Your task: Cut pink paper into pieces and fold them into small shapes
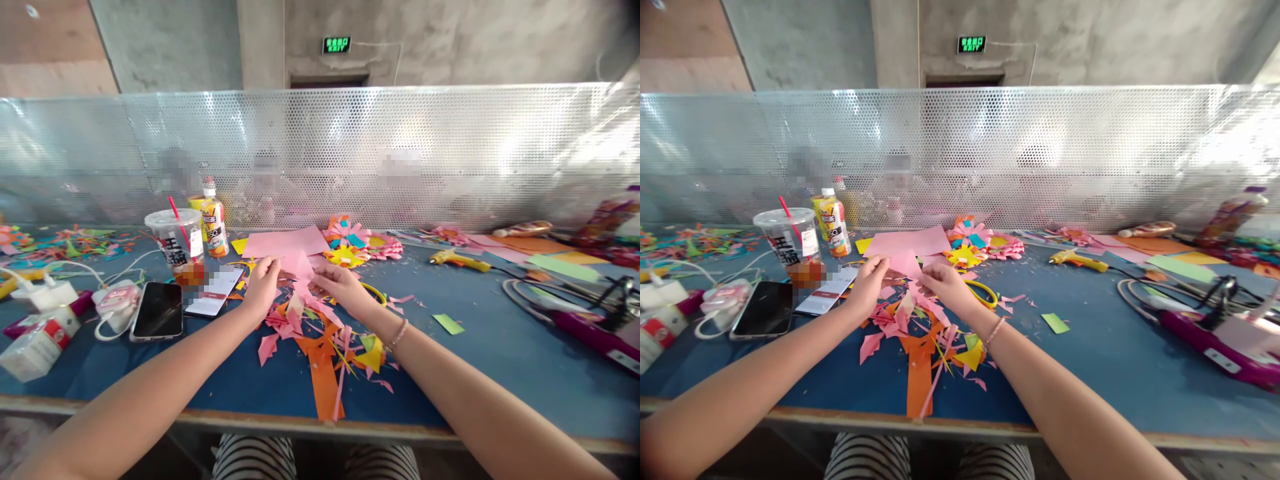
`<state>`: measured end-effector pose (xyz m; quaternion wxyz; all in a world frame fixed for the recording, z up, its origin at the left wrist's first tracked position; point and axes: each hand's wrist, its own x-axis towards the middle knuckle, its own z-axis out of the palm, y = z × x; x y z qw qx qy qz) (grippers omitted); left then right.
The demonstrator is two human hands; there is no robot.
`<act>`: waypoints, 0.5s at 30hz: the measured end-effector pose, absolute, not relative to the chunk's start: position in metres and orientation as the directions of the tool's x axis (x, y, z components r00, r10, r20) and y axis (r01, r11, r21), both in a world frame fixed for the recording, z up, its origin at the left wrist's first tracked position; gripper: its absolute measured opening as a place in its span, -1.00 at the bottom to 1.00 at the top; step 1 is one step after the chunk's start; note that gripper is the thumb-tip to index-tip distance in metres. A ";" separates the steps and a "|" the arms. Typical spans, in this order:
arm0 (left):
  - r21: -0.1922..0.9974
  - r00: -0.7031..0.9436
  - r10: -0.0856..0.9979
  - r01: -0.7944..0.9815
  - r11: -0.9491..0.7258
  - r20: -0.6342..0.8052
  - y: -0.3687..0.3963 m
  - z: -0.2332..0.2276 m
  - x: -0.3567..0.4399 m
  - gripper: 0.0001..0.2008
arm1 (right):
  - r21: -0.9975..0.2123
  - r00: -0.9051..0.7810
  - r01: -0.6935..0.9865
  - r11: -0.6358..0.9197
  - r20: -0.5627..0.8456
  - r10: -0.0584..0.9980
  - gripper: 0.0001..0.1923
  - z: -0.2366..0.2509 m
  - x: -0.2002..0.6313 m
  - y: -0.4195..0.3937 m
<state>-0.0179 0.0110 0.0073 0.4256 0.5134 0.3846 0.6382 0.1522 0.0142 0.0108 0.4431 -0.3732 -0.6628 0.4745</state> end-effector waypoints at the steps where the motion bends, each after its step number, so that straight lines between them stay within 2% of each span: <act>1: 0.926 -0.095 0.941 -0.168 -0.337 0.325 0.010 0.008 -0.018 -0.85 | -0.952 -0.343 0.100 0.288 0.239 0.908 -0.78 0.011 0.152 0.014; 6: 0.896 0.063 0.962 -0.385 -0.222 0.265 0.008 0.009 -0.017 -0.73 | -0.938 -0.324 0.100 0.331 0.284 0.902 -0.78 0.009 0.155 0.017; 8: 0.922 0.136 0.959 -0.337 -0.192 0.250 0.007 0.009 -0.016 -0.74 | -0.935 -0.329 0.090 0.344 0.298 0.896 -0.78 0.008 0.155 0.017; 12: 0.977 0.227 0.953 -0.119 -0.179 0.202 0.004 0.007 -0.013 -0.78 | -0.917 -0.399 0.149 0.369 0.286 0.871 -0.78 0.011 0.150 0.013; 15: 0.982 0.178 0.966 -0.066 -0.178 0.187 0.004 0.008 -0.012 -0.81 | -0.833 -0.435 0.346 0.432 0.266 0.860 -0.78 0.018 0.153 0.012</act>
